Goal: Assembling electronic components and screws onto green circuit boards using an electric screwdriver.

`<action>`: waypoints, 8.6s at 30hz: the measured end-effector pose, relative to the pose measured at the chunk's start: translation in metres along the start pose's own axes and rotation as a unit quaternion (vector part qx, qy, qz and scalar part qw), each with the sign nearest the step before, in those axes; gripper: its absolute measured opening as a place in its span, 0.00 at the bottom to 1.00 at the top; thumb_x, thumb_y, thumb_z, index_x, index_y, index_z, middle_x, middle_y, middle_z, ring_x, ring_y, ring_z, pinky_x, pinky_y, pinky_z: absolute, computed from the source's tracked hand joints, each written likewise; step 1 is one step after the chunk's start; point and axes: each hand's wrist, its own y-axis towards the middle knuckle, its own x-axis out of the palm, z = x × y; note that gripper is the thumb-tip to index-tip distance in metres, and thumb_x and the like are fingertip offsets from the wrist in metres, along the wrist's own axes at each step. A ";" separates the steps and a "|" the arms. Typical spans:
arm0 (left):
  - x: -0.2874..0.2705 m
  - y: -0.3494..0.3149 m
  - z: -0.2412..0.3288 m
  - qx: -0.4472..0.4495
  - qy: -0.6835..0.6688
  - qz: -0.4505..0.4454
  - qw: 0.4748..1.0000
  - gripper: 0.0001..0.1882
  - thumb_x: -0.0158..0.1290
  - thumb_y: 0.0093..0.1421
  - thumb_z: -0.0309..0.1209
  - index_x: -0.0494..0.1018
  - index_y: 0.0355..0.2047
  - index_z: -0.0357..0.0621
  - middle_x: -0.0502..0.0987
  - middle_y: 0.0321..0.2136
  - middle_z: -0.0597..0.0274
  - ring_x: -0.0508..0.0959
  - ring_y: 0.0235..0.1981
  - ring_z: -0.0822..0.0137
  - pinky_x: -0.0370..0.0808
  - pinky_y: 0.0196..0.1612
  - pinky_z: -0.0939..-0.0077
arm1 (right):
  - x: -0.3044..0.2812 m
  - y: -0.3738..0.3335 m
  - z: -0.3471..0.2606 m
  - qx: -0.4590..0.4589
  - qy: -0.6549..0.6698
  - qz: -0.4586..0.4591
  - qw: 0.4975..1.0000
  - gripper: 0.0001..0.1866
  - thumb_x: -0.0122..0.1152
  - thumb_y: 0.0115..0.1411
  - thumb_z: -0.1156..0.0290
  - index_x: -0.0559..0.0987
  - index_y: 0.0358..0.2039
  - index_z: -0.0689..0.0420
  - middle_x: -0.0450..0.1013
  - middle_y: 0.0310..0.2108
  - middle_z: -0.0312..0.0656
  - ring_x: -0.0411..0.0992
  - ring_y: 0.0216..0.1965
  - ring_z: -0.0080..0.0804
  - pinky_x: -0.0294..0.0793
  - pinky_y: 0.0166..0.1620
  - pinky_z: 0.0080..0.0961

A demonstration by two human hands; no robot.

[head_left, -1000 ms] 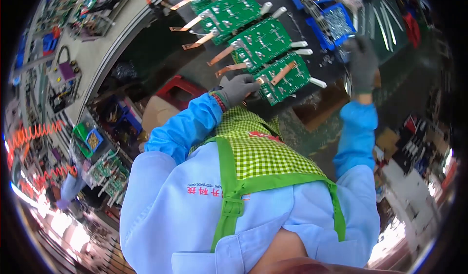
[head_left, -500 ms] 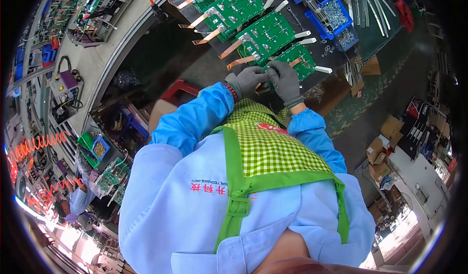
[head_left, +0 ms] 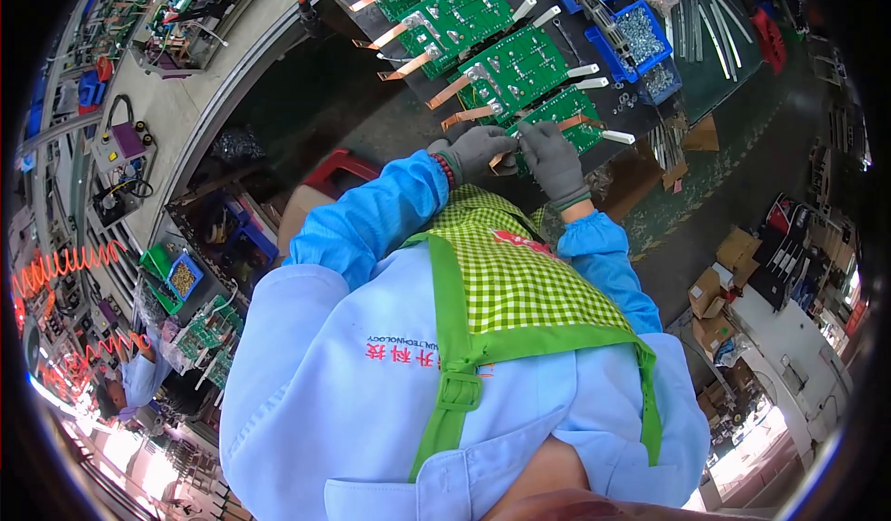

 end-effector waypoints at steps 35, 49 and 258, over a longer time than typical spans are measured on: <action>0.005 -0.002 0.008 -0.042 -0.031 0.062 0.997 0.08 0.51 0.57 0.28 0.71 0.29 0.33 0.73 0.26 0.61 0.76 0.29 0.71 0.75 0.35 0.78 | 0.012 0.000 -0.003 -0.005 0.020 0.038 0.999 0.07 0.56 0.56 0.67 0.73 0.35 0.53 0.68 0.31 0.44 0.71 0.32 0.45 0.71 0.32 0.38; 0.007 -0.006 0.005 0.000 -0.027 0.083 0.996 0.08 0.51 0.56 0.28 0.72 0.27 0.34 0.75 0.25 0.60 0.75 0.28 0.71 0.76 0.34 0.76 | 0.011 -0.003 -0.014 0.051 0.036 0.078 0.995 0.06 0.57 0.55 0.67 0.74 0.31 0.54 0.69 0.30 0.44 0.70 0.33 0.46 0.70 0.35 0.38; -0.005 0.010 -0.005 -0.029 -0.125 0.023 0.991 0.07 0.50 0.55 0.23 0.71 0.34 0.31 0.73 0.31 0.57 0.77 0.33 0.65 0.79 0.39 0.70 | 0.000 0.001 -0.026 0.125 0.033 0.065 0.989 0.12 0.62 0.52 0.60 0.75 0.31 0.54 0.69 0.34 0.43 0.71 0.35 0.44 0.72 0.36 0.36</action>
